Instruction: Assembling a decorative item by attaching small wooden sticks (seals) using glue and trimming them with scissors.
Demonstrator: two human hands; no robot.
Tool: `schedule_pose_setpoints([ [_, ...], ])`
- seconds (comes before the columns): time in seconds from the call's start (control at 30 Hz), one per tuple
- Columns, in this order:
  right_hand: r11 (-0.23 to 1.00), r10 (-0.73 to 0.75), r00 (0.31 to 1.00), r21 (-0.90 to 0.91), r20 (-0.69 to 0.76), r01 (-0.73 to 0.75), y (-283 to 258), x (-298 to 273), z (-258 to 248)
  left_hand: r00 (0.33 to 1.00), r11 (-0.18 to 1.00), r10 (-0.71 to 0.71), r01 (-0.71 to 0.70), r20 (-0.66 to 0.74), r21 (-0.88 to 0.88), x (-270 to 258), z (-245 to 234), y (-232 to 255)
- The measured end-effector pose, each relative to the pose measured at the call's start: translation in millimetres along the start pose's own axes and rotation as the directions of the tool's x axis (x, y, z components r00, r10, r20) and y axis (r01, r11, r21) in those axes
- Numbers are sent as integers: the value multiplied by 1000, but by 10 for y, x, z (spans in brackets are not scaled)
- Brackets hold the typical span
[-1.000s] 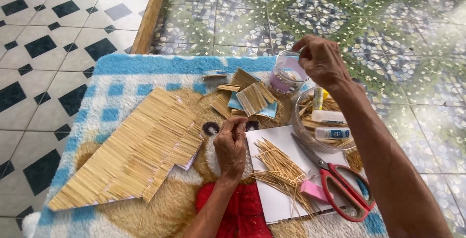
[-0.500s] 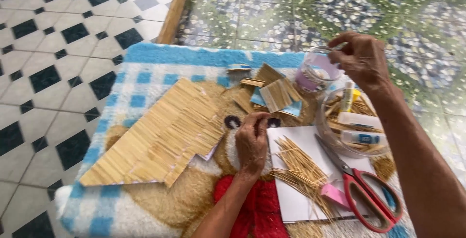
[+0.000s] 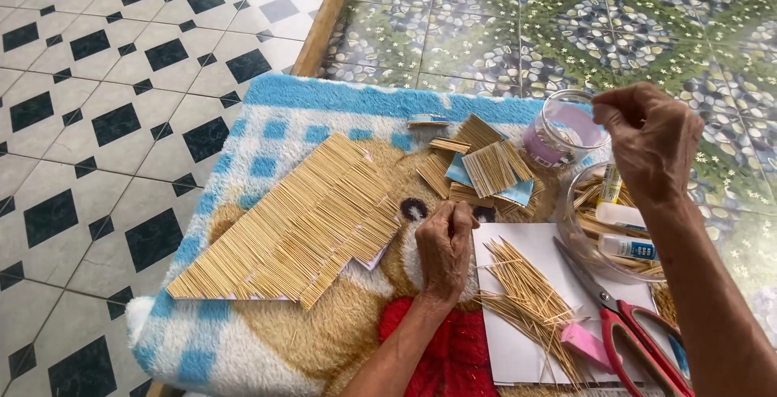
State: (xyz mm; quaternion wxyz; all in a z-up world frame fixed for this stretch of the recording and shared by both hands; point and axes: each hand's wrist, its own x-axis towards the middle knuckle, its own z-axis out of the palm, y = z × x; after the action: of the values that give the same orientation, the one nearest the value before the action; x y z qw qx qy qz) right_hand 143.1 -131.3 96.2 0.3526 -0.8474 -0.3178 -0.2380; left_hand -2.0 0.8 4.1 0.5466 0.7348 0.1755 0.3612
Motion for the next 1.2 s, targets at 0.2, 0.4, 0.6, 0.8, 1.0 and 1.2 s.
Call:
schedule_pose_setpoints([
  [0.2,991,135,976,-19,171,-133,-384,-231,-140,997,992,-71,74,32,-106,7,-38,72],
  [0.4,905,383,894,103,232,-414,-921,-516,-108,1000,998,-15,14,-6,-60,15,2,-64],
  [0.6,833,346,918,388,192,-395,-1202,-639,149,999,997,-49,50,22,-52,-23,-57,62],
  [0.8,771,349,917,497,193,-398,-1177,-484,412,999,994,13,-9,36,-108,-11,-67,63],
  [1.0,754,345,929,550,132,-358,-1122,-436,494,997,991,-61,66,45,-114,18,-132,139],
  [1.2,761,418,894,475,162,-442,-1008,-464,487,986,981,-165,168,34,-100,18,-83,115],
])
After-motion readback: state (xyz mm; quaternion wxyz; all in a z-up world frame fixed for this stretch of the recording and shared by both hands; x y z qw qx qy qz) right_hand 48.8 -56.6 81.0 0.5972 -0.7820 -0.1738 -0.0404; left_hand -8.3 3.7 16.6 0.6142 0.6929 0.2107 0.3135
